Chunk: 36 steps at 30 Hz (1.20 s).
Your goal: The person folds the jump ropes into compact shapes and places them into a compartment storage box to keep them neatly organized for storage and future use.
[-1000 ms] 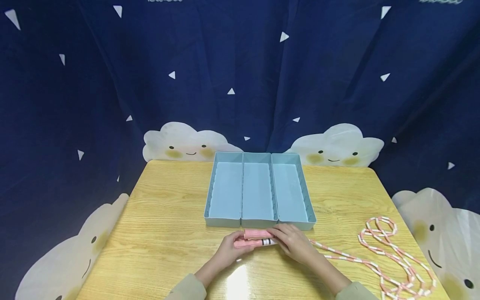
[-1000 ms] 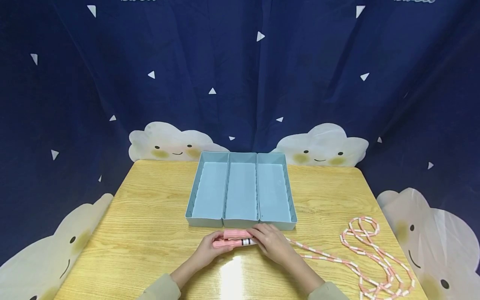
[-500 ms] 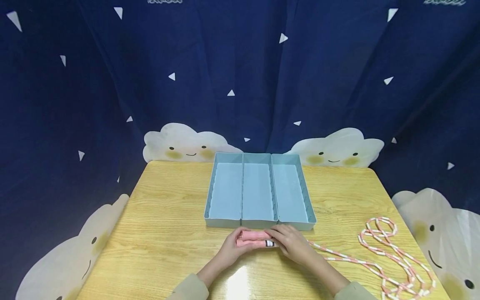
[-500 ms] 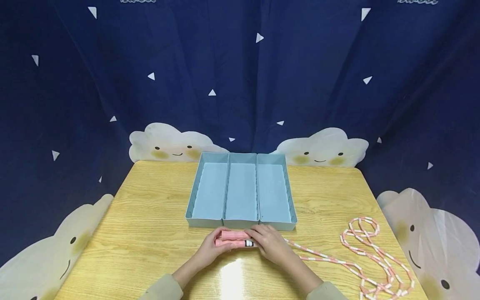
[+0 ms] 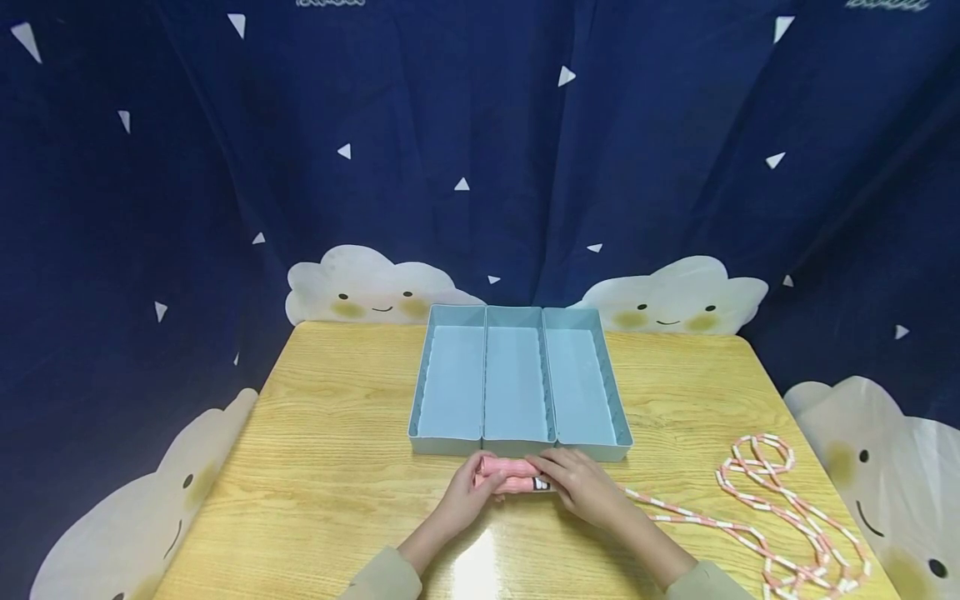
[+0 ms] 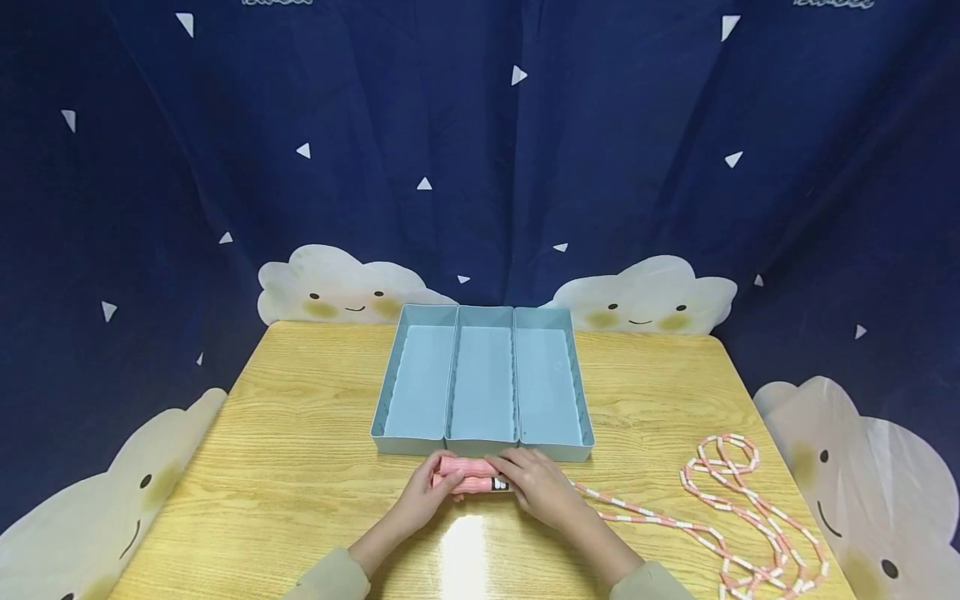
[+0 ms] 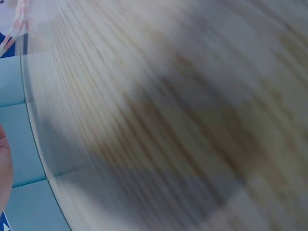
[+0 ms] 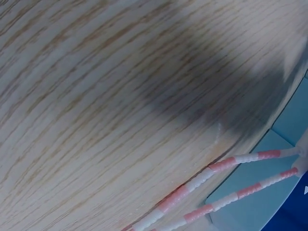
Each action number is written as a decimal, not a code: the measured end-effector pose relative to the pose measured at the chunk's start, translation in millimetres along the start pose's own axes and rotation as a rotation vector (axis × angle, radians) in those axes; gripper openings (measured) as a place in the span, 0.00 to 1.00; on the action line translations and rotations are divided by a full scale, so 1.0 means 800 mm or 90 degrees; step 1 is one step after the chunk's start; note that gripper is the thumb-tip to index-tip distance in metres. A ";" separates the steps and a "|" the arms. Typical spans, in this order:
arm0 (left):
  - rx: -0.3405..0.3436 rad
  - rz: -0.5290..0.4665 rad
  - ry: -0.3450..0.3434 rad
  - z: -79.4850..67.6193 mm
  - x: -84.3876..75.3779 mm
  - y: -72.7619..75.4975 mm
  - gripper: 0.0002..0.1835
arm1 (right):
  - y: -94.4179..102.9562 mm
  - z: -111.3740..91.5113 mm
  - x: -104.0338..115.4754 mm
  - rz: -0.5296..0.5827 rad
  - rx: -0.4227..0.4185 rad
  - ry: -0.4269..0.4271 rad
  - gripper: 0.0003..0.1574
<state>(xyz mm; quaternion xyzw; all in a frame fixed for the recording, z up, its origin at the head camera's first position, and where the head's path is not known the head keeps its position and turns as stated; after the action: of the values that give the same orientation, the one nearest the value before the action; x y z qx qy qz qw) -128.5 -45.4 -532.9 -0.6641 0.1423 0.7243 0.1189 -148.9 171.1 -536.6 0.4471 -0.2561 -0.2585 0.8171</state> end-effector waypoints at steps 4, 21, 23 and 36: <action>-0.006 0.003 -0.005 0.001 -0.001 -0.001 0.14 | -0.002 0.000 0.000 0.006 0.007 -0.009 0.23; -0.021 -0.006 0.001 0.005 -0.004 -0.001 0.11 | 0.003 -0.003 0.001 -0.009 0.102 -0.079 0.39; -0.025 -0.002 0.003 0.005 -0.004 -0.001 0.11 | 0.003 -0.003 -0.001 -0.013 0.114 -0.098 0.38; -0.034 -0.012 0.001 0.007 -0.008 0.002 0.12 | 0.002 -0.007 -0.009 -0.053 0.118 -0.187 0.27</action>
<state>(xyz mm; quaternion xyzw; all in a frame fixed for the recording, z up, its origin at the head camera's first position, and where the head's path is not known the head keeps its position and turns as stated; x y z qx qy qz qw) -134.1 -44.8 -525.7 -0.6690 0.1167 0.7261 0.1077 -150.5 180.1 -539.3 0.4884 -0.3765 -0.3298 0.7148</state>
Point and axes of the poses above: each hand's wrist, its own z-axis towards the middle knuckle, its own y-axis out of the back of the hand, x = y × z, the point moved 1 cm from there along z, towards the middle knuckle, and after that the axes turned 6 degrees about -y, right-handed, at the moved point
